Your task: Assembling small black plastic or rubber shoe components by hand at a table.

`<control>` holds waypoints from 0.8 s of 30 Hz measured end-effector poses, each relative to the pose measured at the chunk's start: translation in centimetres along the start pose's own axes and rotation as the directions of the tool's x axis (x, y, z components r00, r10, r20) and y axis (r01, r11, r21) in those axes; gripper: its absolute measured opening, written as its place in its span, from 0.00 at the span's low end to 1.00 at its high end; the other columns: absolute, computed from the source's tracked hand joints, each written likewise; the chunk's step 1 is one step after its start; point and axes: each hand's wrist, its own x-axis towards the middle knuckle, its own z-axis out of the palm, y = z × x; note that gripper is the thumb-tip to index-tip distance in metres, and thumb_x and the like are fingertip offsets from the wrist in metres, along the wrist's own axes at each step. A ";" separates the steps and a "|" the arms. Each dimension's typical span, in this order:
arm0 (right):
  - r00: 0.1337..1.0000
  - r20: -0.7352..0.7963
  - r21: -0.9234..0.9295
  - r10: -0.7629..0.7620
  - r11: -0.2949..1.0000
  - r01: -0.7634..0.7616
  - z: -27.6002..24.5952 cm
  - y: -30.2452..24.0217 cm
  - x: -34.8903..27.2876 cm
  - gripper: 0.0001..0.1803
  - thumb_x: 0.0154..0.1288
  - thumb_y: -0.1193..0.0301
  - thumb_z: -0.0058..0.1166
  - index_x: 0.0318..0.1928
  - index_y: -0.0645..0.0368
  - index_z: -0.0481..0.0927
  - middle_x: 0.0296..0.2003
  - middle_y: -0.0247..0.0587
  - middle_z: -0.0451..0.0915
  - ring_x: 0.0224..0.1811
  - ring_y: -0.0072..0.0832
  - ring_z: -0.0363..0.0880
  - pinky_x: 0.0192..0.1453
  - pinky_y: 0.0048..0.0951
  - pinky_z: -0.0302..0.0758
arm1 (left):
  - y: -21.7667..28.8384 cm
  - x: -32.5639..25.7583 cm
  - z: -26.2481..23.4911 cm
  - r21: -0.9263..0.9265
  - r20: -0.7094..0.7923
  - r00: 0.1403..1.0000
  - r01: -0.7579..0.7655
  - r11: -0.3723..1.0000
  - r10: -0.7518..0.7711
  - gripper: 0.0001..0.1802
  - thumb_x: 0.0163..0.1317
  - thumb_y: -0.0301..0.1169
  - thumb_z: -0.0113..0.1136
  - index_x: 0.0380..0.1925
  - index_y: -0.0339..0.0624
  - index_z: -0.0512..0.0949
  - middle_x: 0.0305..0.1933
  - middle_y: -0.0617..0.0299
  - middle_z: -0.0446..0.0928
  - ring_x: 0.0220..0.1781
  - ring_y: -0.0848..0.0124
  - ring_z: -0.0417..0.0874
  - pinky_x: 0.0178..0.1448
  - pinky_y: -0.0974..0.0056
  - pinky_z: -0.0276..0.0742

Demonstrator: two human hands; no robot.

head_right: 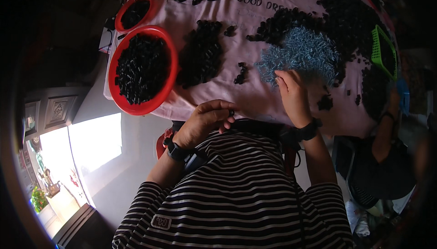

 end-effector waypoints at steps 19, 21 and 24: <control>0.966 0.095 -0.336 -0.239 0.906 0.258 -0.3 -1.5 -1.3 0.13 0.60 0.74 0.70 0.45 0.57 0.83 0.40 0.36 0.80 0.42 0.37 0.78 0.53 0.41 0.69 | -0.3 0.0 -0.2 0.001 0.021 1.000 -0.012 1.000 0.012 0.17 0.74 0.31 0.60 0.58 0.34 0.79 0.47 0.59 0.84 0.44 0.74 0.84 0.48 0.70 0.80; 0.951 0.108 -0.353 -0.289 0.883 0.309 -0.2 -1.3 -1.1 0.12 0.61 0.74 0.69 0.45 0.57 0.84 0.40 0.36 0.80 0.42 0.35 0.78 0.53 0.40 0.68 | -0.2 0.0 -0.1 -0.019 0.022 1.000 -0.013 1.000 0.014 0.17 0.75 0.31 0.60 0.59 0.34 0.79 0.49 0.58 0.84 0.45 0.73 0.85 0.49 0.69 0.80; 0.947 0.021 -0.347 -0.321 0.886 0.308 -0.3 -2.0 -0.9 0.10 0.63 0.75 0.68 0.45 0.56 0.84 0.39 0.34 0.81 0.41 0.34 0.77 0.53 0.40 0.67 | -0.2 0.0 0.1 -0.069 0.024 0.999 -0.024 0.997 0.026 0.16 0.75 0.31 0.62 0.58 0.34 0.79 0.50 0.57 0.85 0.45 0.73 0.85 0.49 0.69 0.82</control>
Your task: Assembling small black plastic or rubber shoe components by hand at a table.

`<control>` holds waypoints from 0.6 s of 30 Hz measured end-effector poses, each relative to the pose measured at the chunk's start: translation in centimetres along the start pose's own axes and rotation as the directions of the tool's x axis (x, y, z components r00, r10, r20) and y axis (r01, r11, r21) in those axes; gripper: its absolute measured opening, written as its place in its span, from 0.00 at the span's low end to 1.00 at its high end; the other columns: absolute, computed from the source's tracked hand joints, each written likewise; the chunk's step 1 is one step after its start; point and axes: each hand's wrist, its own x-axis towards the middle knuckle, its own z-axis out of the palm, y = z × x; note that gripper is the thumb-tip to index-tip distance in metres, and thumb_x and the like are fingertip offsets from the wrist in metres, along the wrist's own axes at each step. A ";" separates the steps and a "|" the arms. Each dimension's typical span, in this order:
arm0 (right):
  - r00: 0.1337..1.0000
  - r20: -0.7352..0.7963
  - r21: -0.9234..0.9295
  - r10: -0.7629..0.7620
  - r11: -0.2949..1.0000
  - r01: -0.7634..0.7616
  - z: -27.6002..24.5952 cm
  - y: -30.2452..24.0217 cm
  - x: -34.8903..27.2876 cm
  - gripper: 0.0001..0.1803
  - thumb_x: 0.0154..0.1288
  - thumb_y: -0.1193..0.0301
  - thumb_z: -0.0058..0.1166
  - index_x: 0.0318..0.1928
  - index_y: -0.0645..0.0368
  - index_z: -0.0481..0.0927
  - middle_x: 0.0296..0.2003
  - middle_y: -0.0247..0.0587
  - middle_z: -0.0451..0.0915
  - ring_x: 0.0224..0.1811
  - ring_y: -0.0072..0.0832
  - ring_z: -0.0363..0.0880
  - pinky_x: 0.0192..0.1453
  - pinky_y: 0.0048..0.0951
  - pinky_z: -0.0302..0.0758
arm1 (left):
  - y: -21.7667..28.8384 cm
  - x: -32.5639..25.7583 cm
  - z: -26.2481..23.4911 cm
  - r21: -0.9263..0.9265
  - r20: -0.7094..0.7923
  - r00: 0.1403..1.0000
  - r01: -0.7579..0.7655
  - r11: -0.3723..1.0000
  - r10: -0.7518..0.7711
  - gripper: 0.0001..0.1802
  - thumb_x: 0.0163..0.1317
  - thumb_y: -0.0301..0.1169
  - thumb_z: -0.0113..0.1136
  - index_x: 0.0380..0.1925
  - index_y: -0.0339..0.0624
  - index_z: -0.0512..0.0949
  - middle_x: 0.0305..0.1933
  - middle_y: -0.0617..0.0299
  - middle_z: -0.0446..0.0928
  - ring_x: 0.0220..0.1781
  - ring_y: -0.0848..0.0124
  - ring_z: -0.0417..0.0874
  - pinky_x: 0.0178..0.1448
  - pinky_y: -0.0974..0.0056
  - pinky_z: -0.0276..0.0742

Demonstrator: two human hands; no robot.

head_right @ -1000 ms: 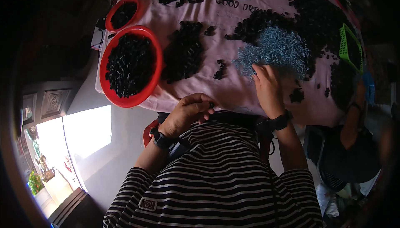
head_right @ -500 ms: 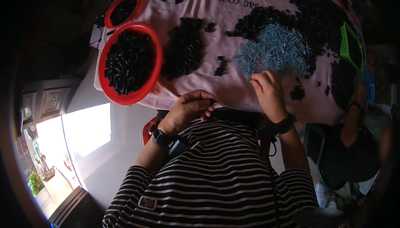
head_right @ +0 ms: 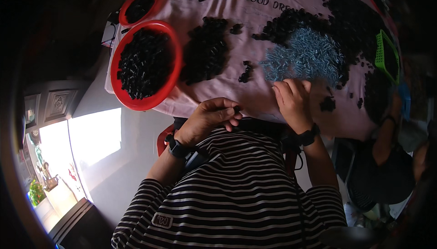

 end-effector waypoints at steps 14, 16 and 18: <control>0.999 0.033 0.389 0.028 0.920 -0.038 -3.3 -6.9 3.7 0.09 0.66 0.76 0.65 0.45 0.53 0.84 0.34 0.28 0.81 0.36 0.25 0.76 0.58 0.37 0.62 | 0.3 0.7 1.6 0.013 0.011 0.984 -0.180 0.984 0.180 0.16 0.74 0.31 0.63 0.58 0.36 0.80 0.49 0.63 0.84 0.48 0.76 0.84 0.50 0.70 0.81; 1.000 0.022 0.396 0.023 0.918 -0.030 -3.2 -7.0 3.8 0.09 0.66 0.75 0.66 0.45 0.53 0.84 0.33 0.27 0.81 0.35 0.25 0.76 0.58 0.37 0.62 | 0.4 0.6 1.7 0.023 0.011 0.985 -0.173 0.985 0.173 0.18 0.74 0.32 0.64 0.58 0.35 0.80 0.47 0.64 0.84 0.45 0.78 0.83 0.49 0.71 0.81; 0.999 0.043 0.389 0.012 0.921 -0.028 -3.3 -7.1 3.9 0.09 0.66 0.75 0.66 0.45 0.53 0.84 0.33 0.27 0.81 0.36 0.26 0.76 0.57 0.37 0.62 | 0.4 0.5 1.6 0.035 0.011 0.986 -0.167 0.985 0.167 0.19 0.73 0.33 0.65 0.58 0.34 0.80 0.44 0.65 0.83 0.42 0.80 0.81 0.49 0.72 0.80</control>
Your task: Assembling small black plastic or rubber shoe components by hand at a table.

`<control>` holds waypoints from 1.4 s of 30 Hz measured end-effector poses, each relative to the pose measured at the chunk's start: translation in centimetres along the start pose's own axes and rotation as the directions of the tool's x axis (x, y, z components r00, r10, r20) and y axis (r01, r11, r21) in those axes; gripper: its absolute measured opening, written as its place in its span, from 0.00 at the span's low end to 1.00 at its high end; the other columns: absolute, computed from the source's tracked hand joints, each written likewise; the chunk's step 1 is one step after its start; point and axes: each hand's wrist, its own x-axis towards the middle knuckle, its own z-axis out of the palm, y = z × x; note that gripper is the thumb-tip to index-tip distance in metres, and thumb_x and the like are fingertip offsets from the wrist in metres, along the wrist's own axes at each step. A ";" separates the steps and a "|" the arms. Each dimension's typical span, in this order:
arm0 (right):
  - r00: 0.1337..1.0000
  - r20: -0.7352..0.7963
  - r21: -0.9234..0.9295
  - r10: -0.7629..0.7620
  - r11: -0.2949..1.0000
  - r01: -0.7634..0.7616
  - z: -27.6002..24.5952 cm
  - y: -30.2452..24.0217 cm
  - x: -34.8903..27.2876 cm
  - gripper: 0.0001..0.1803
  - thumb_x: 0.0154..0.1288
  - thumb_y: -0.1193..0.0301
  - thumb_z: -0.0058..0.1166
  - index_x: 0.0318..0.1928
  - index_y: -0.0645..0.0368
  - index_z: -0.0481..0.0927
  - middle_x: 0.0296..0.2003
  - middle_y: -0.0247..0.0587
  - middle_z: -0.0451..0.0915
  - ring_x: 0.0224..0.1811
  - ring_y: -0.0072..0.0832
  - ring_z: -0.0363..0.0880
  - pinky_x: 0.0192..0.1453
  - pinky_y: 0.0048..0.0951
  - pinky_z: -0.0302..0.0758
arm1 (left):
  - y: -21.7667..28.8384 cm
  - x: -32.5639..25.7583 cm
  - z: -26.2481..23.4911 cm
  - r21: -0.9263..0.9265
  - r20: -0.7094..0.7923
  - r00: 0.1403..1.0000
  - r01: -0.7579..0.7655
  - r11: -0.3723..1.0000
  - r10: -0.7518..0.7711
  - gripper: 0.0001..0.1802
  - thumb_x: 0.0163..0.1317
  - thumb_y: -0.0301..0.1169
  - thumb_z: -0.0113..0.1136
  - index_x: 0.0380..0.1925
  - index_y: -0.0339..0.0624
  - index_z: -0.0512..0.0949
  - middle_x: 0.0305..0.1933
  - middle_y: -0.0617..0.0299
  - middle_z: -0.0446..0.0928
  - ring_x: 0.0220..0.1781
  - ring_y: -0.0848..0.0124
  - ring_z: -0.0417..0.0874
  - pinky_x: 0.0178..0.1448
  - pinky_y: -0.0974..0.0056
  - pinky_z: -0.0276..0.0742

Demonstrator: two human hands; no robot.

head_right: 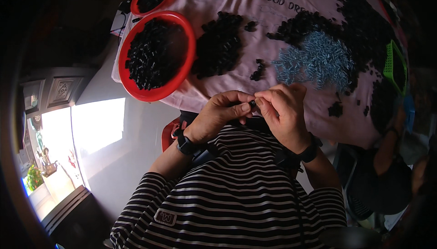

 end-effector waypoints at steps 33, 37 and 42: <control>0.987 0.079 -0.291 -0.142 0.943 0.160 5.2 4.8 1.8 0.09 0.67 0.71 0.62 0.47 0.53 0.82 0.36 0.30 0.80 0.41 0.30 0.80 0.55 0.39 0.61 | -0.7 -0.9 -1.5 -0.032 -0.017 0.999 -0.049 0.998 0.049 0.12 0.72 0.31 0.66 0.51 0.37 0.82 0.42 0.67 0.82 0.42 0.78 0.82 0.49 0.71 0.79; 0.999 -0.020 -0.075 0.025 0.997 -0.026 3.3 3.7 1.8 0.09 0.64 0.75 0.67 0.44 0.54 0.83 0.32 0.32 0.84 0.35 0.33 0.81 0.52 0.37 0.64 | -0.4 -0.8 -1.7 -0.070 -0.031 0.999 -0.045 0.997 0.043 0.14 0.72 0.33 0.66 0.53 0.39 0.82 0.44 0.68 0.83 0.44 0.79 0.82 0.48 0.71 0.78; 0.969 0.030 0.307 0.245 0.920 -0.242 1.8 1.5 1.2 0.11 0.70 0.79 0.62 0.51 0.61 0.86 0.33 0.36 0.84 0.34 0.24 0.82 0.40 0.25 0.75 | -0.3 -0.4 -1.6 -0.104 -0.041 0.996 -0.085 0.991 0.081 0.15 0.72 0.34 0.66 0.54 0.40 0.81 0.46 0.68 0.83 0.45 0.79 0.81 0.45 0.71 0.78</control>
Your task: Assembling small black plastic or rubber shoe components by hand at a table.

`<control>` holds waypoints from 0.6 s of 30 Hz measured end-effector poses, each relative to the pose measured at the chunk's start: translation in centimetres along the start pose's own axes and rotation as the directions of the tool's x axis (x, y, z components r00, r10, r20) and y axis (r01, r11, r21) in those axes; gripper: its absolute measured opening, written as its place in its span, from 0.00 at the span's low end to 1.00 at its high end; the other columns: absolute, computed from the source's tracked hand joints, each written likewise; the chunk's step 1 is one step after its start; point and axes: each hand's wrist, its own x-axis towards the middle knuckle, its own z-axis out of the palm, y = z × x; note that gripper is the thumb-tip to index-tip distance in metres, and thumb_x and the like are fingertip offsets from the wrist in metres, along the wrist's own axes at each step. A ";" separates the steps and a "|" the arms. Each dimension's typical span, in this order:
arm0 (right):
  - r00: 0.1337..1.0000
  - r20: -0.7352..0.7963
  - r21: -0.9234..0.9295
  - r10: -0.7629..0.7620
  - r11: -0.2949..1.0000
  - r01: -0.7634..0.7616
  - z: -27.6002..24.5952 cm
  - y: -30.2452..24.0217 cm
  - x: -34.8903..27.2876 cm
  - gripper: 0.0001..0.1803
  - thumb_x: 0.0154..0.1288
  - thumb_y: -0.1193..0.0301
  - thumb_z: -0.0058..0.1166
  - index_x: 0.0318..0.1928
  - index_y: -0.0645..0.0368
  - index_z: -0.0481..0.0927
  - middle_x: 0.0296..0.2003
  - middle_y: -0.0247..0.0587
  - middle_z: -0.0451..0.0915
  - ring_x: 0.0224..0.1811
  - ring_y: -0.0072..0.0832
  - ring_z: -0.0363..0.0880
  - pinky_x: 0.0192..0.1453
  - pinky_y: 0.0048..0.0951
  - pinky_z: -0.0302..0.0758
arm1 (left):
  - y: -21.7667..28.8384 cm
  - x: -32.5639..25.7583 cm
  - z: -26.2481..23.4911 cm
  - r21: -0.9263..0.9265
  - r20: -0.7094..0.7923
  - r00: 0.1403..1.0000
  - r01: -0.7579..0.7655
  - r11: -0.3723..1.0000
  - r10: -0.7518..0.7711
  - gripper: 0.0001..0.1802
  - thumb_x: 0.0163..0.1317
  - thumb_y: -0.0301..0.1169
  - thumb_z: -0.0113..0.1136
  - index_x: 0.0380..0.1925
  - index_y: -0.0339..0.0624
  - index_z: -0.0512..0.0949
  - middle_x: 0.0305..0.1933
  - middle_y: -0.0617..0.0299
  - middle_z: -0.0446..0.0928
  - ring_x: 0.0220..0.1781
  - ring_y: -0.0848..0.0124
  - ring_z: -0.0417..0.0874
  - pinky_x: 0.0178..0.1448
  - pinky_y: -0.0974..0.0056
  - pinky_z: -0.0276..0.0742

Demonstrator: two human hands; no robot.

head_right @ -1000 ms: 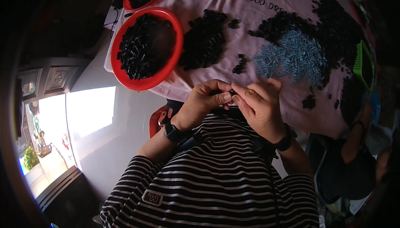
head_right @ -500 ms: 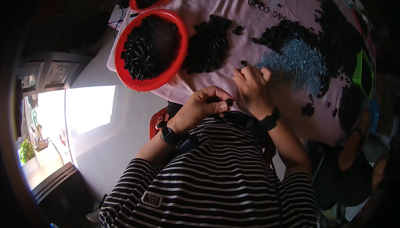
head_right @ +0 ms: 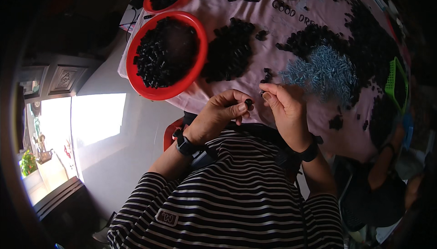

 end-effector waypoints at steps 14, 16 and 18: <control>0.957 0.040 -0.335 -0.286 0.899 0.283 0.1 -1.9 -0.2 0.11 0.66 0.76 0.64 0.48 0.52 0.86 0.39 0.29 0.84 0.42 0.27 0.80 0.60 0.37 0.63 | -0.3 0.1 1.3 0.178 -0.122 0.987 -0.078 0.981 0.101 0.13 0.72 0.31 0.67 0.52 0.38 0.83 0.44 0.69 0.84 0.44 0.82 0.81 0.50 0.74 0.77; 0.952 0.036 -0.340 -0.303 0.892 0.297 0.2 -1.9 -0.3 0.11 0.66 0.77 0.65 0.48 0.52 0.86 0.38 0.29 0.84 0.41 0.26 0.80 0.60 0.37 0.63 | -0.1 0.0 1.3 0.182 -0.124 0.989 -0.062 0.981 0.085 0.13 0.72 0.31 0.67 0.52 0.37 0.83 0.45 0.68 0.84 0.45 0.81 0.81 0.52 0.73 0.78; 0.951 0.040 -0.340 -0.308 0.890 0.302 0.3 -1.8 -0.2 0.11 0.66 0.77 0.64 0.48 0.52 0.86 0.38 0.28 0.84 0.41 0.26 0.80 0.60 0.36 0.63 | 0.0 0.0 1.4 0.186 -0.126 0.990 -0.047 0.981 0.071 0.13 0.72 0.30 0.67 0.53 0.36 0.83 0.46 0.67 0.85 0.46 0.80 0.82 0.54 0.72 0.78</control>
